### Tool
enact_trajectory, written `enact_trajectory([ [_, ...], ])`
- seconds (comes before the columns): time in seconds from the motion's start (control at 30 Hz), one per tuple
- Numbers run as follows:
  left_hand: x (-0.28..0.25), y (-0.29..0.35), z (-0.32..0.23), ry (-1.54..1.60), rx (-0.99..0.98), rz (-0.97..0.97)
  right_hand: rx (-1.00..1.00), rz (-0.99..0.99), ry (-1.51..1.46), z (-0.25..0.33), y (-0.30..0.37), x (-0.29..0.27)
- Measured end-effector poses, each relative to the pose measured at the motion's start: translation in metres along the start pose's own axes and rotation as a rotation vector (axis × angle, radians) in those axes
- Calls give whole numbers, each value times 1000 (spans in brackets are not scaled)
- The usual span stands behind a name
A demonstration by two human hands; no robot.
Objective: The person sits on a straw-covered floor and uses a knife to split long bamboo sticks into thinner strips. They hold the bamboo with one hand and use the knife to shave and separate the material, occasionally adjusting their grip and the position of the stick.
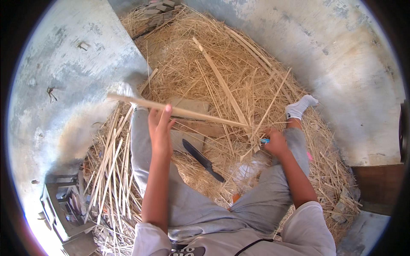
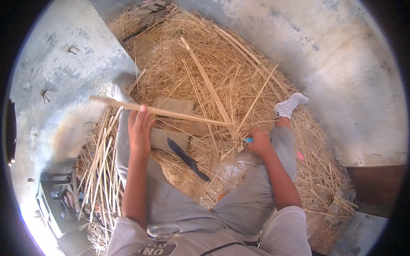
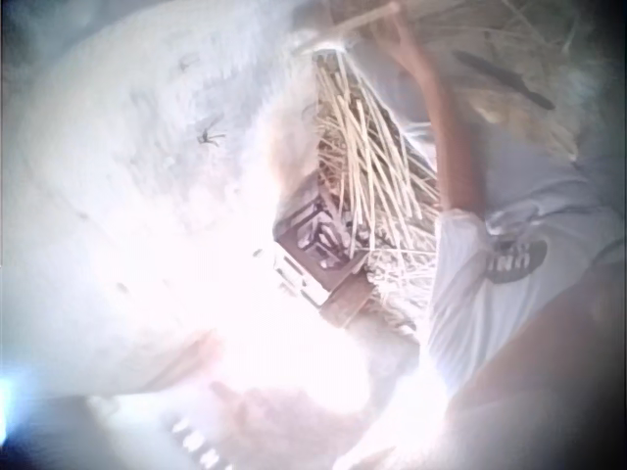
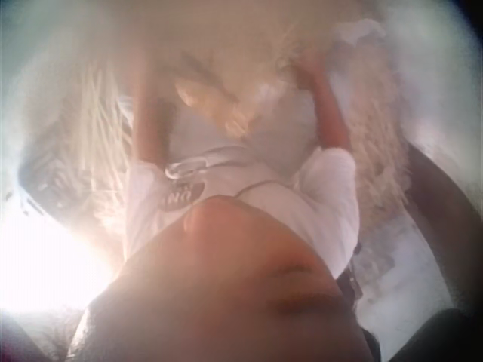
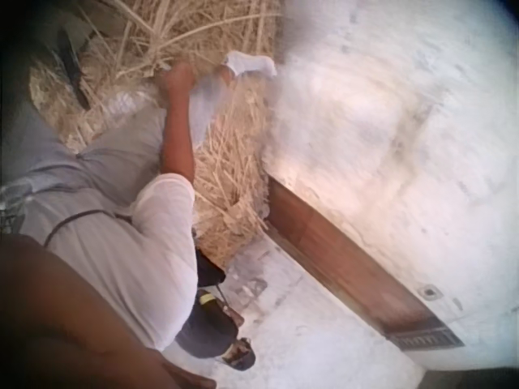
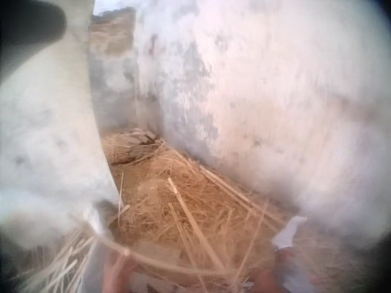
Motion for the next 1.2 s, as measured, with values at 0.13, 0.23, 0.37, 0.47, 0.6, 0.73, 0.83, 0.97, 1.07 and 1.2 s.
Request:
enact_trajectory([
  [0.13, 23, 9, -7, 201, 147, 261, 29, -57, -27, 3, 19, 4],
  [0.23, 11, 30, -16, 177, 262, 260, 13, -123, 84, 15, 37, 3],
  [0.37, -42, 31, -50, 277, 386, 91, 44, -131, 138, 39, 63, -14],
  [0.47, -98, 20, -80, 303, 448, -38, 82, -99, 99, 54, 78, -20],
  [0.6, -143, 38, -105, 241, 497, -227, 123, -88, 158, 71, 79, -21],
  [0.73, -175, 57, -104, 302, 535, -421, 63, -407, 222, 82, 85, -28],
  [0.83, -179, 74, -117, 267, 611, -595, 166, -503, 63, 75, 87, -29],
  [0.97, -151, 85, -160, 341, 748, -647, 144, -655, -30, 65, 91, -43],
  [1.07, -103, 74, -171, 404, 810, -541, 142, -677, -148, 55, 90, -39],
  [1.2, 29, 74, -40, 284, 196, 69, 321, -373, -469, 18, 68, 16],
])
Point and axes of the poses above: each hand's wrist, its own y-axis away from the middle knuckle, its own x-axis out of the palm, z = x × y, the point moved 5 cm from there along -y, towards the middle knuckle, and after that the axes turned 5 degrees about x, right-handed, at the moved point
